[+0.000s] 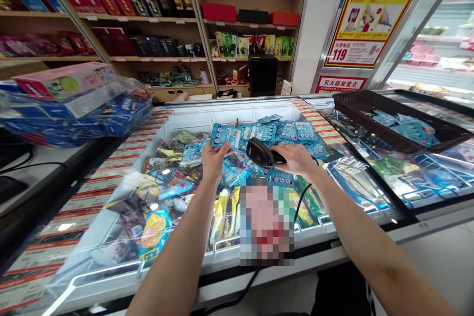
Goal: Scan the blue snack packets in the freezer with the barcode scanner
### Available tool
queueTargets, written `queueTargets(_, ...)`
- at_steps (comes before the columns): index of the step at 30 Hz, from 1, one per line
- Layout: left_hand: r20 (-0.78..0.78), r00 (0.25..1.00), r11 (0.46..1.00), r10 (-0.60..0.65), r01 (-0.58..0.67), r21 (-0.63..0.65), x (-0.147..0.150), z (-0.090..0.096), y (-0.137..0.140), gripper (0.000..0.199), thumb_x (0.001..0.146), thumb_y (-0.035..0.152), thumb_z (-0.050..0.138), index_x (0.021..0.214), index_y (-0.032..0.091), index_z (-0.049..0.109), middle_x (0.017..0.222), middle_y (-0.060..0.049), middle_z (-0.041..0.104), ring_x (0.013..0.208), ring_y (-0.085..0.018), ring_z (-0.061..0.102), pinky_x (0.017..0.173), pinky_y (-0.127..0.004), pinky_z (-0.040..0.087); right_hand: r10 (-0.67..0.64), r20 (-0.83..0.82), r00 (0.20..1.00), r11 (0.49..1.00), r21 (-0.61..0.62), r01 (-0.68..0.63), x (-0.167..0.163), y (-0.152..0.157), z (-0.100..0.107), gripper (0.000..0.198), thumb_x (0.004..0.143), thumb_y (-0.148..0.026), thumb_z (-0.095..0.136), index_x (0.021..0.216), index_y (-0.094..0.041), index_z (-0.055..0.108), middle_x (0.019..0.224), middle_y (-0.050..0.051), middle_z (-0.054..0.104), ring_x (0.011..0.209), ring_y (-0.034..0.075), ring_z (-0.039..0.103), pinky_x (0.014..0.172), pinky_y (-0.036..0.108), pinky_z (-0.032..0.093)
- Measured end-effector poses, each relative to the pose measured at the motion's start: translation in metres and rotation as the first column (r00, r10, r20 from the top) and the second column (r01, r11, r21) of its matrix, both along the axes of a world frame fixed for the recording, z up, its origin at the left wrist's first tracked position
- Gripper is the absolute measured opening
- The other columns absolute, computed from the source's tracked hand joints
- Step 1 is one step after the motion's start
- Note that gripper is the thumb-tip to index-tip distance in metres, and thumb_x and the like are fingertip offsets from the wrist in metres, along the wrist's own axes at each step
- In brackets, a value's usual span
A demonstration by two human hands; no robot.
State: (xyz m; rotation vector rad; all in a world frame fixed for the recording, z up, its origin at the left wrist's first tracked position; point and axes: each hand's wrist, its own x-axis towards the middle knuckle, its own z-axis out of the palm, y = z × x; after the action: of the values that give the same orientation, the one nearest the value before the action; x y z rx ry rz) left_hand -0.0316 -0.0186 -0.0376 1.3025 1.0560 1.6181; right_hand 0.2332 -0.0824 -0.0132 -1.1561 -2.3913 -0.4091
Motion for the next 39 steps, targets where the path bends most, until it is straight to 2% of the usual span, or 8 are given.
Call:
queueTargets(20,0.055,0.998,0.999,-0.042,0.041,0.023,0.0009,-0.0012,0.0019,0.03,0.064,0.032,0.069,0.088,0.019,0.056,0.076,0.001,0.059,0.07,-0.012,0.059,0.078,-0.039,0.056,-0.035,-0.031,0.999,0.999,-0.034,0.034,-0.0047,-0.0003,-0.0012,0.04,0.079,-0.04,0.058,0.115,-0.021,0.052,0.097,0.005,0.066,0.08,0.019,0.06,0.061,0.028,0.039)
queueTargets(35,-0.04,0.997,0.998,-0.063,0.064,0.016,0.0029,-0.0025,0.0022,0.031,0.067,0.035,0.065,0.09,0.019,0.054,0.081,0.0,0.061,0.072,-0.012,0.06,0.076,-0.035,0.055,-0.055,-0.033,0.998,0.998,-0.039,0.054,-0.0037,-0.0005,-0.0003,0.039,0.078,-0.038,0.06,0.113,-0.021,0.052,0.096,0.004,0.067,0.08,0.019,0.062,0.061,0.027,0.04)
queueTargets(39,-0.101,0.995,0.999,0.01,-0.006,0.037,0.0034,-0.0014,-0.0001,0.035,0.07,0.041,0.062,0.095,0.018,0.051,0.083,-0.001,0.06,0.072,-0.013,0.06,0.071,-0.033,0.055,-0.062,-0.057,0.996,0.997,-0.049,0.06,-0.0008,-0.0005,0.0,0.041,0.078,-0.038,0.059,0.115,-0.022,0.052,0.1,0.004,0.067,0.081,0.019,0.062,0.062,0.027,0.041)
